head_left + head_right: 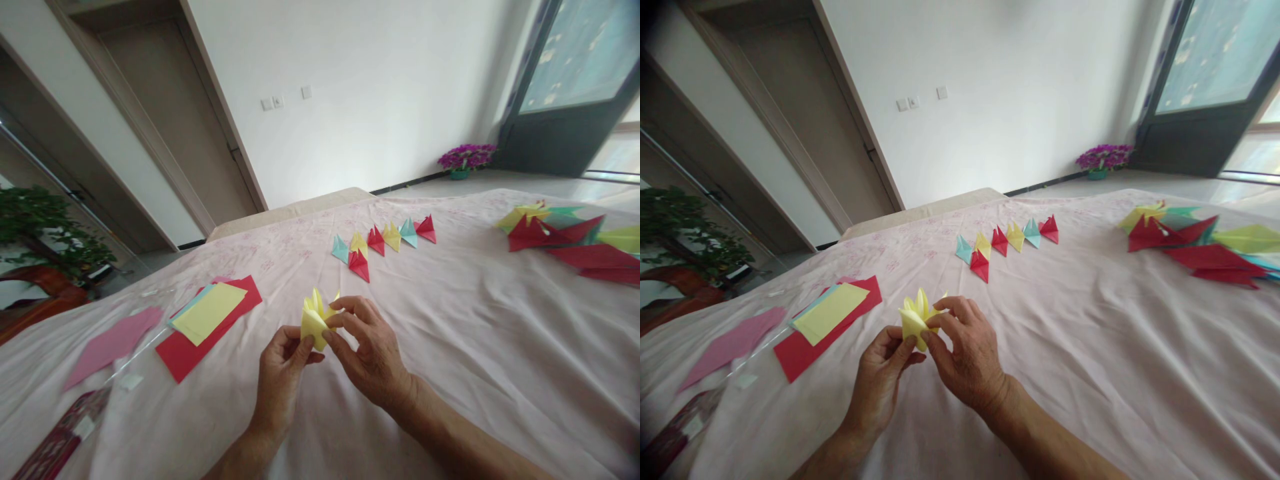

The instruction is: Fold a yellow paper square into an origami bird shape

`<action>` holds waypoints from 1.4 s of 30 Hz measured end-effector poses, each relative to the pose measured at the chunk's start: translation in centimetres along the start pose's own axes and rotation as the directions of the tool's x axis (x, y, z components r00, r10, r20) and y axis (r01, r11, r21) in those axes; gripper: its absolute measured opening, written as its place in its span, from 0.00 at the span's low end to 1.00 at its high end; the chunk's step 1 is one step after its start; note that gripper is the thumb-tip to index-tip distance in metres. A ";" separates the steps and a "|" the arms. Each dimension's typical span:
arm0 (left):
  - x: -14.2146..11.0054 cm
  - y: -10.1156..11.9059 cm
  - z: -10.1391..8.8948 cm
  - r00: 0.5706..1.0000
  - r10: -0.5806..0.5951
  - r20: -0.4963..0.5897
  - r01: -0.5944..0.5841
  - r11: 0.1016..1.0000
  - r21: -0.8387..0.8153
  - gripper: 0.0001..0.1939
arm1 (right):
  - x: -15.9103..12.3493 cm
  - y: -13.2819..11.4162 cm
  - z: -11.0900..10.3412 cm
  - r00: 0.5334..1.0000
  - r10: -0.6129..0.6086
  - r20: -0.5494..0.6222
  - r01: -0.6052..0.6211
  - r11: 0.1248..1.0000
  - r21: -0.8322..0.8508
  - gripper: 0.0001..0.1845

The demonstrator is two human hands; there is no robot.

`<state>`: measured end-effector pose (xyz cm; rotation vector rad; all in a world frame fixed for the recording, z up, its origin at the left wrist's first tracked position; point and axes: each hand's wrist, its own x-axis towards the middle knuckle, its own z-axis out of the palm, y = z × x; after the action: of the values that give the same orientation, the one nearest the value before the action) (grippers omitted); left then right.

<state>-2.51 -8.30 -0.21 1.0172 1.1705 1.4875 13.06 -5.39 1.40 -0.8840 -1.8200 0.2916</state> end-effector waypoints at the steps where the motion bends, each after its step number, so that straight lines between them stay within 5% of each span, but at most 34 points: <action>1: 0.0 0.0 0.0 1.000 -0.001 0.006 0.001 1.000 0.008 0.10 | 0.0 0.0 0.0 1.000 -0.003 0.001 0.003 1.000 0.001 0.04; 15: -0.7 -0.1 0.4 0.993 0.051 0.107 -0.062 0.994 0.095 0.10 | -0.1 -0.4 -0.5 0.999 -0.046 0.019 0.046 0.999 0.012 0.05; 26: -1.6 0.8 0.4 0.978 0.207 0.004 -0.206 0.969 0.134 0.10 | -0.1 -1.0 -0.7 0.986 -0.104 0.134 0.106 0.994 -0.007 0.06; 42: -1.4 0.5 0.3 0.974 0.227 -0.006 -0.222 0.958 0.181 0.09 | -0.3 -1.0 -0.4 0.984 -0.071 0.165 0.079 0.996 -0.041 0.08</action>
<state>-2.05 -9.62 0.26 1.2921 1.2590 1.5960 13.05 -6.36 1.89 -0.8424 -2.0150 0.2807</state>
